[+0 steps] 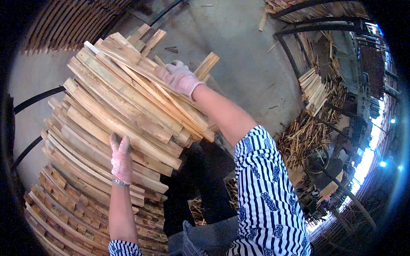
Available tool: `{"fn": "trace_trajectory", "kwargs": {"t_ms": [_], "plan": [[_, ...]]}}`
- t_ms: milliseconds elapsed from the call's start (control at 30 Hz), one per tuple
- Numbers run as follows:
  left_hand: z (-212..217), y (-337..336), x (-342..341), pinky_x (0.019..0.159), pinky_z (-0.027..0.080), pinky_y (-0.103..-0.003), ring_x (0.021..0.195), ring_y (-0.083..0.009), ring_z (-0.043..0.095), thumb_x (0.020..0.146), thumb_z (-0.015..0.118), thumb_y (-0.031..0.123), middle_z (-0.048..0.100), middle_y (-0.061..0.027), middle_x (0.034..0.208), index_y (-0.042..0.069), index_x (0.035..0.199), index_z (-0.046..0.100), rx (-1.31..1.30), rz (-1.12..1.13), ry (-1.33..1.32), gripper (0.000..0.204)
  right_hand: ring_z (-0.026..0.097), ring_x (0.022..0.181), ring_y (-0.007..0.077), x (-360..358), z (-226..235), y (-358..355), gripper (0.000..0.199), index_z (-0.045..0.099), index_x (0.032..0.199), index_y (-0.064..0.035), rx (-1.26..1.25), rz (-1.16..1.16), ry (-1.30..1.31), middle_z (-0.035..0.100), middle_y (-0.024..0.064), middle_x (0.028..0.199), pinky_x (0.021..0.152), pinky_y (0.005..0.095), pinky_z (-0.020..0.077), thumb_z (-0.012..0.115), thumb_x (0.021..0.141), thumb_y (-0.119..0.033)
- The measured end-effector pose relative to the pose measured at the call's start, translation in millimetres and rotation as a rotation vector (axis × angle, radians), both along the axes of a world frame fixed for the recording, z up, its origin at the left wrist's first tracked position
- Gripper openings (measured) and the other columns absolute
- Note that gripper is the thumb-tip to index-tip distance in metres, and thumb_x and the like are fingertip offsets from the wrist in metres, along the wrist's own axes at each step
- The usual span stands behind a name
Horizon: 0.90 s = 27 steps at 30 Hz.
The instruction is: The person repeatedly picks up bundles of wooden planks from a large pile and stacks them onto a growing stack. The person wears gloves and uses both hands to lift and align the wood pieces, maintaining a consistent workflow throughout the clip.
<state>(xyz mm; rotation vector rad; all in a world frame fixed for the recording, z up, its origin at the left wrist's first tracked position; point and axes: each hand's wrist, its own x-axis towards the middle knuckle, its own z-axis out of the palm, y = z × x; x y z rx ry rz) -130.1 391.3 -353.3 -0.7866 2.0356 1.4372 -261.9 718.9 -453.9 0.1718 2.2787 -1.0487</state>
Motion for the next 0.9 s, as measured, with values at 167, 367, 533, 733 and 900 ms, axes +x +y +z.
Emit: {"fn": "trace_trajectory", "kwargs": {"t_ms": [167, 367, 533, 733, 900], "plan": [[49, 24, 4, 0.122, 0.025, -0.040, 0.149, -0.0311, 0.028, 0.094, 0.069, 0.041, 0.029, -0.0183, 0.162, 0.004, 0.160, 0.018, 0.019, 0.091, -0.075, 0.091, 0.040, 0.145, 0.0318, -14, 21, 1, 0.085, 0.044, 0.151, -0.0052, -0.200, -0.219, -0.259, 0.042, 0.0191, 0.156, 0.119, 0.0389, 0.0279, 0.029, 0.099, -0.071], [60, 79, 96, 0.123, 0.025, -0.043, 0.149, -0.0293, 0.030, 0.097, 0.062, 0.006, 0.032, -0.0157, 0.159, 0.005, 0.158, 0.022, 0.437, 0.216, 0.068, 0.073, 0.049, 0.138, 0.0312, -11, 81, -21, 0.079, 0.057, 0.143, -0.0086, -0.337, -0.262, -0.417, 0.055, 0.0182, 0.145, 0.117, 0.0376, 0.0319, 0.029, 0.101, -0.069], [59, 99, 83, 0.114, 0.038, -0.036, 0.133, -0.0232, 0.047, 0.100, 0.061, 0.017, 0.050, -0.0118, 0.143, 0.005, 0.151, 0.037, 0.421, 0.331, -0.086, 0.058, 0.050, 0.136, 0.0326, 6, 54, -60, 0.069, 0.045, 0.152, -0.0140, -0.234, -0.002, -0.034, 0.055, 0.0198, 0.144, 0.116, 0.0386, 0.0349, 0.024, 0.106, -0.061], [45, 108, 74, 0.113, 0.038, -0.036, 0.131, -0.0223, 0.048, 0.103, 0.059, 0.019, 0.048, -0.0123, 0.146, 0.004, 0.153, 0.034, 0.570, 0.422, -0.049, 0.058, 0.030, 0.150, 0.0290, -15, -44, -69, 0.075, 0.026, 0.158, -0.0046, -0.470, -0.070, -0.122, 0.020, 0.0172, 0.167, 0.122, 0.0382, 0.0226, 0.025, 0.106, -0.058], [36, 105, 37, 0.107, 0.043, -0.038, 0.128, -0.0246, 0.051, 0.102, 0.061, 0.029, 0.047, -0.0143, 0.147, 0.003, 0.156, 0.027, 0.498, 0.378, 0.059, 0.069, 0.038, 0.146, 0.0345, -16, 12, -80, 0.076, 0.042, 0.149, 0.0009, -0.333, -0.141, -0.246, 0.040, 0.0207, 0.157, 0.120, 0.0391, 0.0274, 0.021, 0.105, -0.058]]}}
